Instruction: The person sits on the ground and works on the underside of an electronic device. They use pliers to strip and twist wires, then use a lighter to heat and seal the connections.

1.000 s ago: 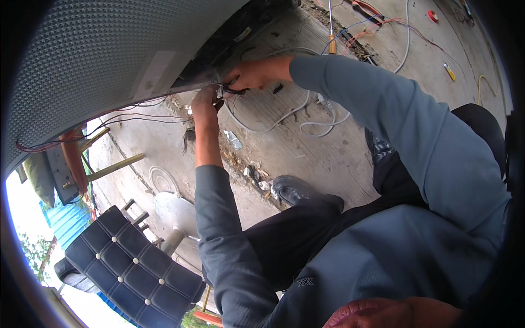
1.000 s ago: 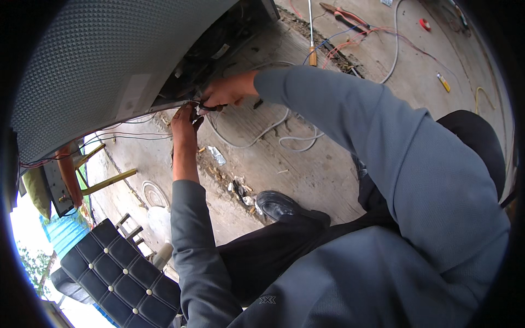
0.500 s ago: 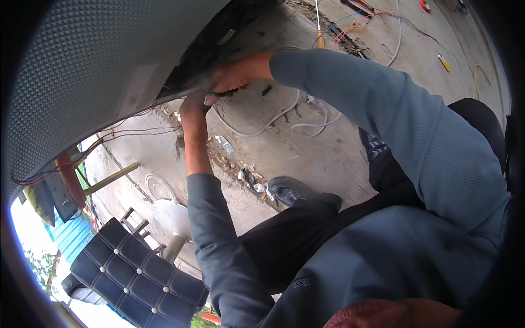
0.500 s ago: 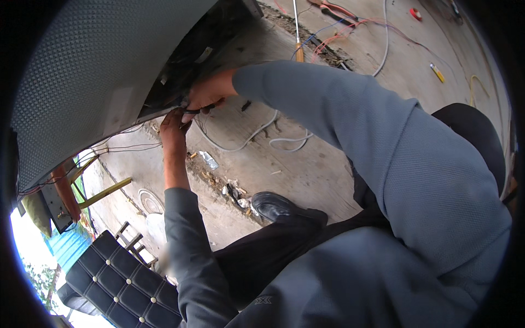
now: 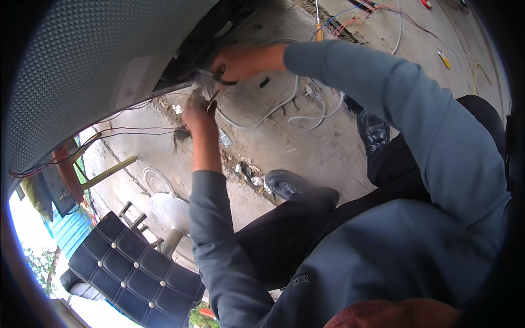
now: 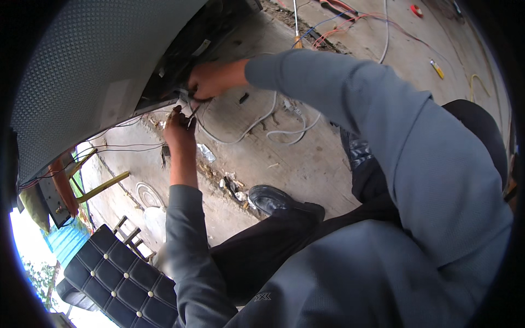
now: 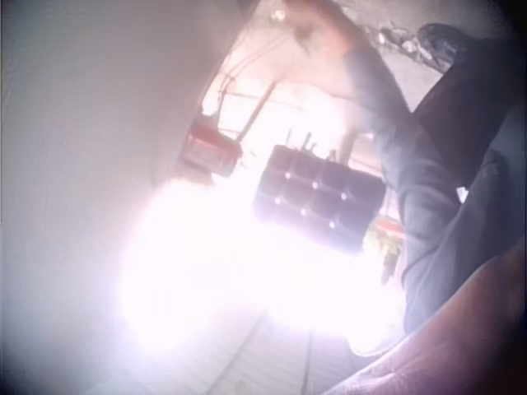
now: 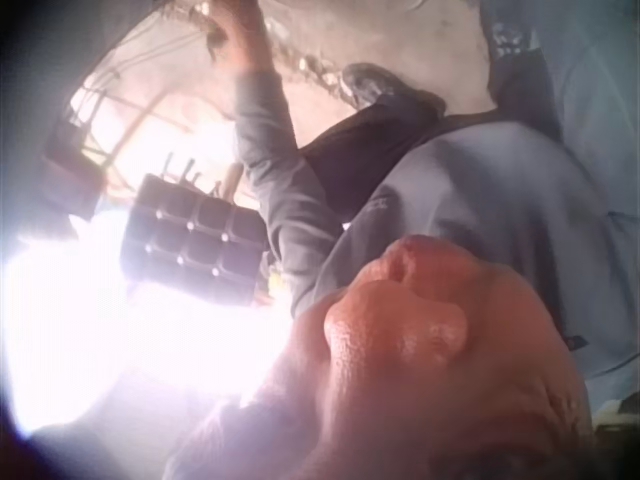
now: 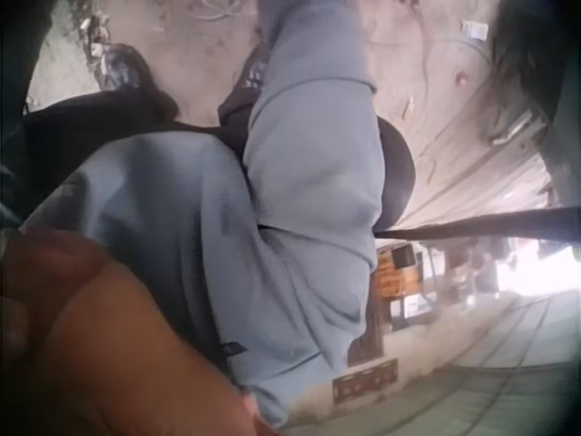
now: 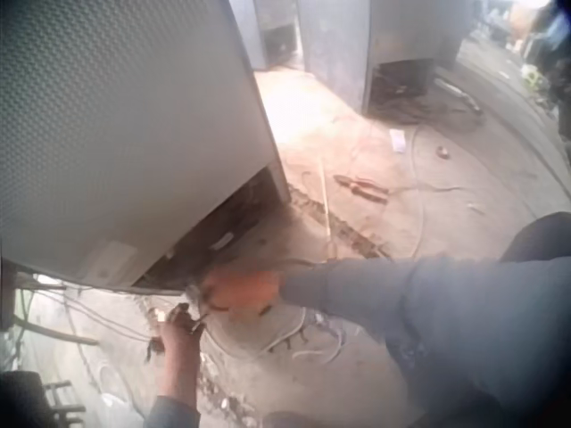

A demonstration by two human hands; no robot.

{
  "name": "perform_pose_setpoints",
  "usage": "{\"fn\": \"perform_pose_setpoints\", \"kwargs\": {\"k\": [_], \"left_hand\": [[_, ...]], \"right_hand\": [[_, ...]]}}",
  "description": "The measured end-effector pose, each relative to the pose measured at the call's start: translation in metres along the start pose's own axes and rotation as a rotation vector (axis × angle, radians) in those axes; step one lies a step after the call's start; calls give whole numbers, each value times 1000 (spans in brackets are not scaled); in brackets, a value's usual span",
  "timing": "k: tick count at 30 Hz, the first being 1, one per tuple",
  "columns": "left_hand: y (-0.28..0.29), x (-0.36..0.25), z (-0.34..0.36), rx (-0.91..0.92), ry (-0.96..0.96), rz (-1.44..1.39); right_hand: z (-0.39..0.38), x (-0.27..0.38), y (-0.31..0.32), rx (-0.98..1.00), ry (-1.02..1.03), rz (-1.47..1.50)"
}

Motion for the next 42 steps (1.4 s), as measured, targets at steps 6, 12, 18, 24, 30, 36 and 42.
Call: {"fn": "perform_pose_setpoints", "kwargs": {"k": [6,12,18,24,30,36,42], "left_hand": [[-107,-32,-115,72,-523,522],[-187,-28,-191,1012,-569,976],[-137,-107,-93,35,-969,1075],[-92,-119,-27,-35,-780,1615],[-99,-101,8,62,-791,1767],[-97,-110,22,121,-1157,1194],[-81,-88,58,123,-653,638]], "right_hand": [[-40,-28,46,-183,-178,-237],[-52,-27,32,-124,-95,-457],[-66,-12,22,-117,-158,-510],[-70,-5,16,-91,-226,-488],[-76,-8,13,-94,-273,-424],[-67,-16,15,-316,-297,-285],[-56,-2,22,-494,-266,-210]]}}
Point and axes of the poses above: each hand's wrist, its own z-axis towards the middle knuckle, its own y-axis out of the back of the hand, x = y × z, the point moved 6 cm from there along z, towards the middle knuckle, and after that the axes turned 1 degree about -z, right-handed, at the moved point
